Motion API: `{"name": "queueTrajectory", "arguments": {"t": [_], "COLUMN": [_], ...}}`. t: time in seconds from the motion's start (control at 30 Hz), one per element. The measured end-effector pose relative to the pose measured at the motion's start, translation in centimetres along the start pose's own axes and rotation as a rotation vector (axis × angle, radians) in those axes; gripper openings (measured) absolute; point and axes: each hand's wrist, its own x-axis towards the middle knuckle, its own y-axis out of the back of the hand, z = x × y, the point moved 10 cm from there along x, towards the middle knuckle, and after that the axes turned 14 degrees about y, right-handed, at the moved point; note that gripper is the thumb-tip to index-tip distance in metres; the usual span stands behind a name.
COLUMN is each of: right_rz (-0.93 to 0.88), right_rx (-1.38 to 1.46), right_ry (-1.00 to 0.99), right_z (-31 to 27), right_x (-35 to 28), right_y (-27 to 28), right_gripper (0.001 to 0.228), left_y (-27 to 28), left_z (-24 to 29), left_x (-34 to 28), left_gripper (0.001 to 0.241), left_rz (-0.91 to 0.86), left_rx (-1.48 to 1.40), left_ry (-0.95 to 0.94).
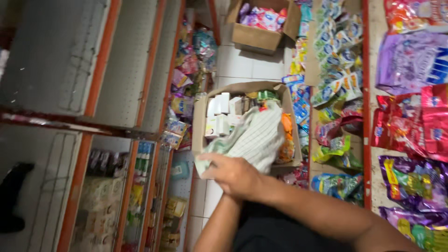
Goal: The person takes several small packaged boxes of soap and other items from a cardboard box on the floor, scans each one with a handheld scanner, and places them onto the shelves.
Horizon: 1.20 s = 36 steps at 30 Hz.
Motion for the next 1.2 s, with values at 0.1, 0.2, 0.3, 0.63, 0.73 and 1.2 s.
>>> {"name": "queueTrajectory", "arguments": {"t": [0.1, 0.2, 0.3, 0.63, 0.73, 1.2], "right_rz": [-0.054, -0.051, -0.436, 0.117, 0.212, 0.390], "right_rx": [-0.035, -0.086, 0.427, -0.299, -0.200, 0.090], "right_ry": [-0.194, -0.067, 0.037, -0.106, -0.236, -0.453], "right_z": [3.8, 3.0, -2.7, 0.6, 3.6, 16.3], "right_x": [-2.3, -3.8, -5.5, -3.6, -4.9, -15.4], "right_y": [-1.2, -1.3, -6.4, 7.3, 6.1, -1.0], "right_gripper": [0.036, 0.038, 0.050, 0.063, 0.042, 0.034], "left_y": [-1.0, -1.8, -0.4, 2.3, 0.7, -2.7], "left_z": [0.6, 1.8, 1.3, 3.1, 4.5, 7.4], "left_x": [0.2, 0.5, -3.1, -7.9, -8.5, -7.7], "left_gripper": [0.059, 0.059, 0.060, 0.062, 0.063, 0.066], "left_rz": [0.038, 0.047, 0.109, 0.339, 0.337, 0.307], "left_rx": [0.076, 0.150, 0.141, 0.227, 0.316, 0.517], "left_ry": [-0.062, -0.110, -0.099, -0.198, -0.249, -0.327]}}
